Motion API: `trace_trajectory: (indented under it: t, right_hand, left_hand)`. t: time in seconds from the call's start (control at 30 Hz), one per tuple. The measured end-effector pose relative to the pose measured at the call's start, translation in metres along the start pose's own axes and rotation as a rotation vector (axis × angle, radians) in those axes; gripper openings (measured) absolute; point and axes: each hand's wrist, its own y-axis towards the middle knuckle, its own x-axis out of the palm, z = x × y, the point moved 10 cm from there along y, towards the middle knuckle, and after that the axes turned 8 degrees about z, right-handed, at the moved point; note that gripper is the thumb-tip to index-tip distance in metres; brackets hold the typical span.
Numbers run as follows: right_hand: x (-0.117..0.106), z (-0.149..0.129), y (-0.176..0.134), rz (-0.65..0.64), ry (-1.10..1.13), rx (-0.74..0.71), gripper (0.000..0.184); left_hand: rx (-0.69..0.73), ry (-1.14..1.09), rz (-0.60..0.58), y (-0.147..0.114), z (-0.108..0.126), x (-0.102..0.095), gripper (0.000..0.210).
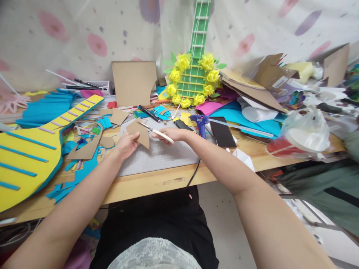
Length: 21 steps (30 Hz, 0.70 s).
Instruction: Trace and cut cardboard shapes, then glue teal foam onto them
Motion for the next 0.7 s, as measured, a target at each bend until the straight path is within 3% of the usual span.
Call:
trace_trajectory:
  t: [0.3,0.7]
  right_hand:
    - [0.006,0.002,0.009,-0.096,0.084,-0.017,0.040]
    - [0.006,0.001,0.013,-0.059,0.147,-0.037,0.041]
  left_hand:
    - [-0.028,0.045,-0.030,0.000,-0.006,0.004,0.024]
    - [-0.041,0.041,-0.077,-0.001,-0.004,0.005,0.023]
